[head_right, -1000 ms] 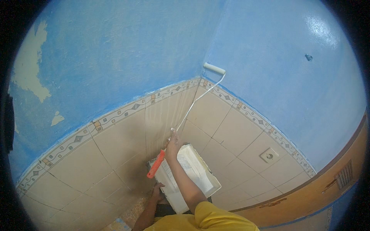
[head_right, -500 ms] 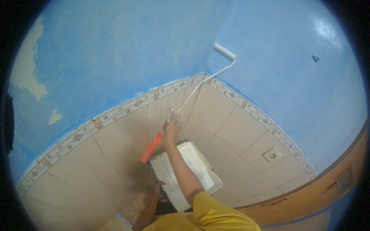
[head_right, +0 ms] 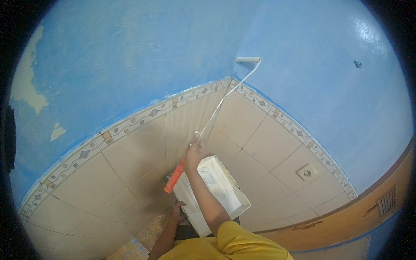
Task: The person paints a wall white using a paint roller and a paint tray. They repeatedly dip the roller into the tray to load paint and apply it to the upper wall area above a tiled wainscot.
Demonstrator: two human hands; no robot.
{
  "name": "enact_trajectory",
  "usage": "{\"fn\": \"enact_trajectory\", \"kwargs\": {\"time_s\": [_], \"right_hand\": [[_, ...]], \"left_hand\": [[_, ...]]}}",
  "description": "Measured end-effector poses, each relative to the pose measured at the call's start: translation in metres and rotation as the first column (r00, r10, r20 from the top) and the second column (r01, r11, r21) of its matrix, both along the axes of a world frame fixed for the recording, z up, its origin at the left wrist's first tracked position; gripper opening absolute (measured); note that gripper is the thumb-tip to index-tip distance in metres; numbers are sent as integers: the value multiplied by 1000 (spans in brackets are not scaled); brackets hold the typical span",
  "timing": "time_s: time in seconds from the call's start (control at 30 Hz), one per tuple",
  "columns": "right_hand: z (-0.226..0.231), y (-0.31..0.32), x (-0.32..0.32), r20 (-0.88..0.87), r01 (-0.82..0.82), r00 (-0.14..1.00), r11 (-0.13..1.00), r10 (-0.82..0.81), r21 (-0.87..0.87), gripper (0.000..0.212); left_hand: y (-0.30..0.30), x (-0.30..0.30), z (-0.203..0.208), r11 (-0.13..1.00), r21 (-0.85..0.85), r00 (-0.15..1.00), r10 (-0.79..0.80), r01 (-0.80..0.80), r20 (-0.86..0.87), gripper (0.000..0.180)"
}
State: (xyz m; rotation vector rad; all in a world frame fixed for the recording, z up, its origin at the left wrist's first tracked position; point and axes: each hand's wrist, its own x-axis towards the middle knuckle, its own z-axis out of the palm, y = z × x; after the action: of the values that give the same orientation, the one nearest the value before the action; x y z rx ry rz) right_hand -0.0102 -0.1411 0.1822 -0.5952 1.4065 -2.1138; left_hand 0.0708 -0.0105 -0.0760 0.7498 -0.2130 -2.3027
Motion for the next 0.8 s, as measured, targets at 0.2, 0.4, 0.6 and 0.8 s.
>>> {"fn": "enact_trajectory", "kwargs": {"time_s": [0.2,0.4,0.6,0.8], "right_hand": [[-47,3,-7,1,28,1000,999,-28,35,28],[-23,5,-7,-8,10,1000,1000,-10,9,29],[-16,0,-2,74,-13,997,999,16,-41,29],[-37,14,-7,28,4,1000,1000,-4,7,29]], "left_hand": [[0,-2,-1,999,-32,1000,7,-7,-20,39],[5,3,36,999,-6,999,34,-34,-21,45],[1,1,9,1000,3,999,-27,27,-20,44],[1,-1,7,998,-57,999,34,-34,-7,47]]}}
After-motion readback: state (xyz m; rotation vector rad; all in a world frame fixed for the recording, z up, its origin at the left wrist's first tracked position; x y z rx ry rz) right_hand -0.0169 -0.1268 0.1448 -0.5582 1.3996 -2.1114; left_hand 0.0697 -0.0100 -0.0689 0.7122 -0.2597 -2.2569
